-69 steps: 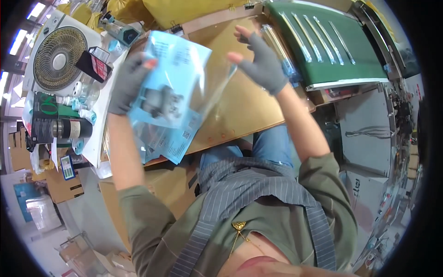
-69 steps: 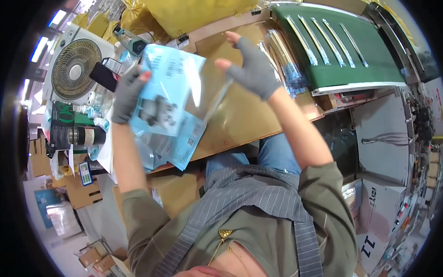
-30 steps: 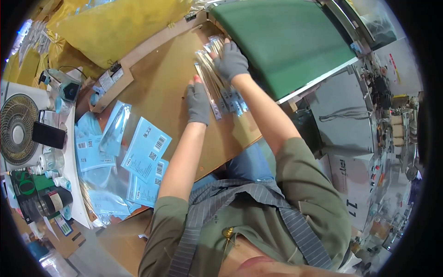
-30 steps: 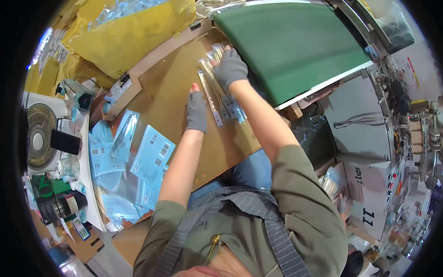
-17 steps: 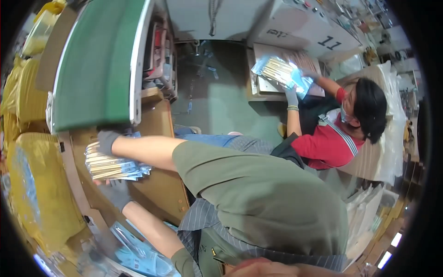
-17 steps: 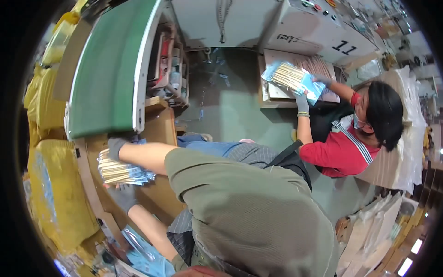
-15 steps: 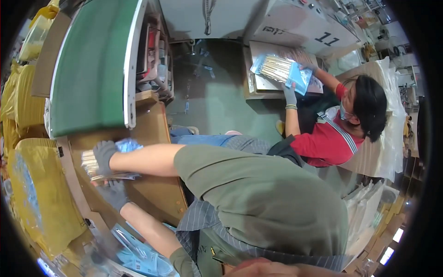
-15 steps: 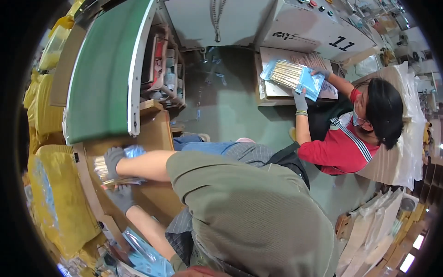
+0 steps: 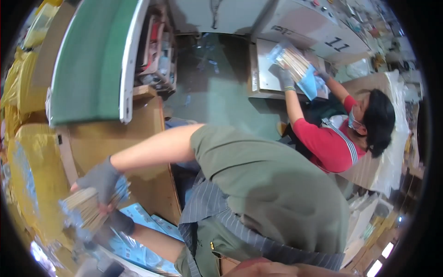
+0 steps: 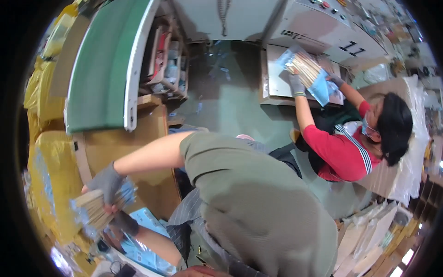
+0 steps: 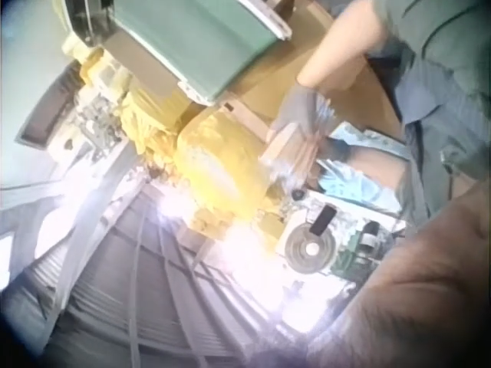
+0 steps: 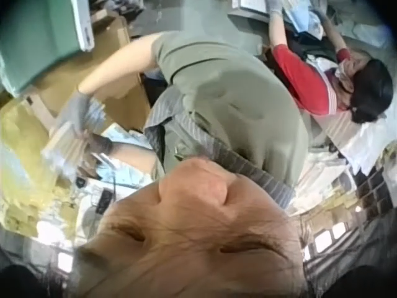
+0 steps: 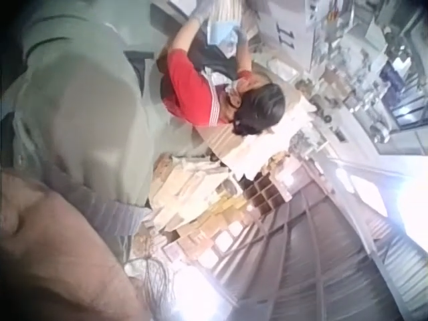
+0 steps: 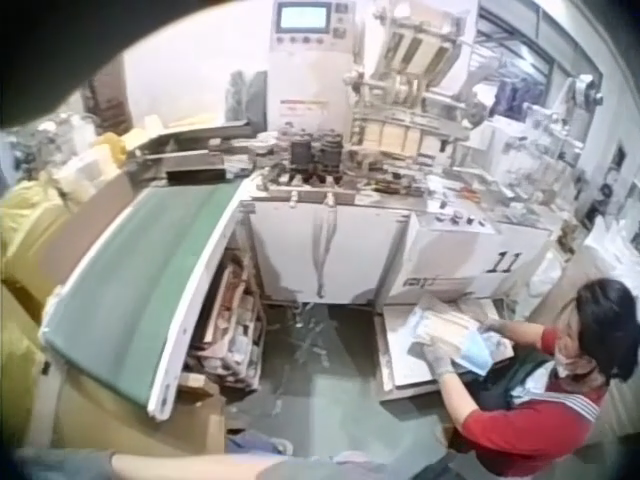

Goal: The recorder is packaging bundles of sticks (incense or skewers) into plastic sleeves and placing them onto a conveyor belt.

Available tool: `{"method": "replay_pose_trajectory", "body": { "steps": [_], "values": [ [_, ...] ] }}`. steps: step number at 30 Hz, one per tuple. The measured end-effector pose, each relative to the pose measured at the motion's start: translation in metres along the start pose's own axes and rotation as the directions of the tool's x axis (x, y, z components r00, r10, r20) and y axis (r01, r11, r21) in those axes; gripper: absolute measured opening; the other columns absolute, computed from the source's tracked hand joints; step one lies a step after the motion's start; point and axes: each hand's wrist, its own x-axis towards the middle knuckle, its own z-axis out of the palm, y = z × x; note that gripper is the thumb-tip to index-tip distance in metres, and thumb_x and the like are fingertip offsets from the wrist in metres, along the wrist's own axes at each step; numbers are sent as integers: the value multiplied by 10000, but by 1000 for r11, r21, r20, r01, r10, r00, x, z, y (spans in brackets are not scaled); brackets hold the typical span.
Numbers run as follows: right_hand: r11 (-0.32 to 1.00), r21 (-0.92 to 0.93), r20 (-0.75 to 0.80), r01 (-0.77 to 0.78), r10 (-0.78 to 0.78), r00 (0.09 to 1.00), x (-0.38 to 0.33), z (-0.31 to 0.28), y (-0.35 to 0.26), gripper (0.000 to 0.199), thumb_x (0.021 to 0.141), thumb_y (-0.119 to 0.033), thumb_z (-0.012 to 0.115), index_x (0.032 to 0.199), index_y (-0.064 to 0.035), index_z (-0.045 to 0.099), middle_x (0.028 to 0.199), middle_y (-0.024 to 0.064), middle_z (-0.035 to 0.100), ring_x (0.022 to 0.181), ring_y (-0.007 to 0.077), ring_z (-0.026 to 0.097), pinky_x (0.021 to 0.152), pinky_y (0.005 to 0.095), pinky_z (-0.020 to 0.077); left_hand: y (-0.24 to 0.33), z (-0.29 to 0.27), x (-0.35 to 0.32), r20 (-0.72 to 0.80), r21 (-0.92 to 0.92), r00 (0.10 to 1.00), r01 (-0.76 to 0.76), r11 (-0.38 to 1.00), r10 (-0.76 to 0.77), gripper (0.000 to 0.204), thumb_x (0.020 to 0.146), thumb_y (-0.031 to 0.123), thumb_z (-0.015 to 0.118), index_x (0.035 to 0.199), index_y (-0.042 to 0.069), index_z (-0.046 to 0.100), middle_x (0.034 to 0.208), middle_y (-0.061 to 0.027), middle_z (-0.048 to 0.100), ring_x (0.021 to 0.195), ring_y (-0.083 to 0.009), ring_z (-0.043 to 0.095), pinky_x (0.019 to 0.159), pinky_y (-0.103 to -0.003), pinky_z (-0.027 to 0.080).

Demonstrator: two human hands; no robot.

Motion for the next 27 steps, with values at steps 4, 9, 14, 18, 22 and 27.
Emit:
{"method": "replay_pose_trajectory", "body": {
  "steps": [4, 9, 14, 18, 22, 27],
  "values": [
    [989, -145, 116, 23, -6, 993, -18, -4, 15, 1071, 541, -429, 859, 1406, -65, 345, 1297, 133, 504, 1210, 239, 473, 1021, 349, 365, -104, -45, -60, 377, 484, 926, -201, 852, 4, 405, 892, 232, 575, 1251, 57, 509, 1179, -52, 563, 1112, -235, 517, 930, -359, 428],
    [956, -116, -320, -268, 219, 922, -45, 56, -27, 669, 651, -180, 814, 1227, -66, 492, 1043, 85, 608, 956, 184, 596, 876, 327, 465, 32, 30, -41, 313, 110, 942, -161, 981, 120, 484, 683, 116, 773, 1133, 82, 598, 1129, -56, 596, 1061, -223, 565, 906, -363, 461],
    [772, 270, 297, -575, 501, 813, -49, 67, -57, 636, 737, -126, 714, 1302, 30, 466, 1131, 161, 578, 892, 210, 606, 784, 326, 500, 106, 53, -129, 718, -669, 622, 741, -62, -312, 810, 640, 473, 779, 1233, -3, 500, 1140, -188, 596, 1058, -347, 597, 897, -451, 503],
    [692, 328, 377, -643, 528, 761, -75, 77, -10, 264, 760, -180, 650, 913, 34, 626, 791, 124, 624, 792, 233, 614, 759, 340, 478, 63, 31, -187, 307, -494, 762, 640, 589, -571, 688, 747, 430, 714, 1253, 25, 483, 1150, -187, 583, 1072, -313, 588, 912, -398, 478],
    [639, 452, 260, -623, 573, 777, -90, 78, -11, 186, 740, -191, 617, 730, -9, 581, 680, 117, 594, 760, 253, 612, 725, 330, 470, 46, -75, -167, 101, 901, 910, 88, 424, -402, 471, 741, 241, 664, 1150, 41, 542, 989, -149, 601, 982, -282, 598, 832, -391, 479],
    [660, 446, 232, -605, 568, 790, -91, 85, -20, 195, 738, -203, 616, 748, -13, 575, 689, 111, 593, 760, 259, 609, 725, 337, 471, -11, -95, -196, 94, 989, 926, -46, 137, -366, 334, 759, 202, 623, 1048, 36, 589, 868, -117, 617, 760, -306, 626, 693, -423, 499]
  ]
}}
